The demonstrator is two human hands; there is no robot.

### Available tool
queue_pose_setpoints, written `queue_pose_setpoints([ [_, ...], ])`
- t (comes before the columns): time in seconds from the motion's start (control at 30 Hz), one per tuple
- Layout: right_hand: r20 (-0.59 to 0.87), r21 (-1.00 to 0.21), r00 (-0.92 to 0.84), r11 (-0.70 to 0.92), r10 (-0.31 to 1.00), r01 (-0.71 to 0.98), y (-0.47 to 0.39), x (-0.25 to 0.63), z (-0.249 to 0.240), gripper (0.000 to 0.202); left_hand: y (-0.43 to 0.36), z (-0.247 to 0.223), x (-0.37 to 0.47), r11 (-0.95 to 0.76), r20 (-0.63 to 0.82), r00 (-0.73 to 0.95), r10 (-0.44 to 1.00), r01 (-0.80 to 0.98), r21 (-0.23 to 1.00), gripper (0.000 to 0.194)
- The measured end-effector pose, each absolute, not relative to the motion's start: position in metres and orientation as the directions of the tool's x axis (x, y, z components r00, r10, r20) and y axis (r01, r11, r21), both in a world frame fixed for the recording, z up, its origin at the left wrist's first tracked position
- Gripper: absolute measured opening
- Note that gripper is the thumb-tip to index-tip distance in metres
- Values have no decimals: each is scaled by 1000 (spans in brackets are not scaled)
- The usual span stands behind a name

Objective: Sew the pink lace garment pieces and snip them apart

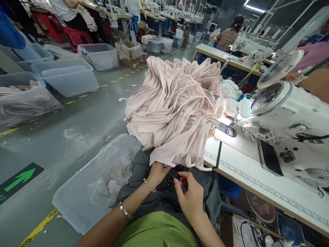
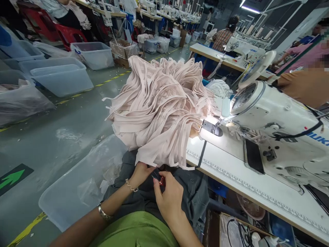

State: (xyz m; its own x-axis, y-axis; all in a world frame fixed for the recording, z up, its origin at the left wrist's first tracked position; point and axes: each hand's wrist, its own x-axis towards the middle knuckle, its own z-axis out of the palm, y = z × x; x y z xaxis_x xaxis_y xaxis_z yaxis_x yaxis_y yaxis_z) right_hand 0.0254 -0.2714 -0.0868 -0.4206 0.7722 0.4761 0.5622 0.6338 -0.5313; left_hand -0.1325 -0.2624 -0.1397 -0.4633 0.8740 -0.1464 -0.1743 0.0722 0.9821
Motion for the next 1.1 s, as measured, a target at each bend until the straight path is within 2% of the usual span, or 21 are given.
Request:
queue_pose_setpoints([
  [0.13, 470, -553, -361, 587, 806, 591, -269, 44, -93, 17, -268, -131, -134, 94, -177, -385, 906, -224, 970, 32],
  [0.2, 478, -559, -338, 578, 811, 595, -269, 53, -94, 16, -281, -124, -133, 174, -291, -294, 910, -365, 915, 32],
  [0.3, 475, -549, -355, 587, 805, 596, -273, 61, -90, 15, -302, -110, -130, 310, -501, -129, 856, -647, 696, 30],
  [0.33, 470, -536, -376, 597, 799, 597, -275, 62, -88, 15, -306, -105, -128, 328, -544, -90, 834, -713, 620, 29],
  [0.4, 465, -496, -424, 626, 777, 602, -279, 60, -84, 15, -311, -97, -126, 324, -569, -55, 820, -775, 542, 26],
  [0.53, 491, -383, -497, 689, 716, 615, -285, 54, -78, 16, -311, -92, -122, 318, -544, -8, 839, -804, 503, 22],
  [0.73, 459, -222, -597, 735, 658, 640, -284, 48, -81, 22, -311, -94, -120, 317, -595, -3, 804, -843, 433, 18],
  [0.97, 448, -295, -556, 703, 700, 647, -286, 54, -86, 18, -308, -97, -114, 388, -629, 136, 765, -878, 282, 15],
  [1.1, 440, -309, -534, 681, 722, 665, -288, 55, -88, 21, -308, -99, -112, 397, -635, 155, 757, -881, 258, 18],
])
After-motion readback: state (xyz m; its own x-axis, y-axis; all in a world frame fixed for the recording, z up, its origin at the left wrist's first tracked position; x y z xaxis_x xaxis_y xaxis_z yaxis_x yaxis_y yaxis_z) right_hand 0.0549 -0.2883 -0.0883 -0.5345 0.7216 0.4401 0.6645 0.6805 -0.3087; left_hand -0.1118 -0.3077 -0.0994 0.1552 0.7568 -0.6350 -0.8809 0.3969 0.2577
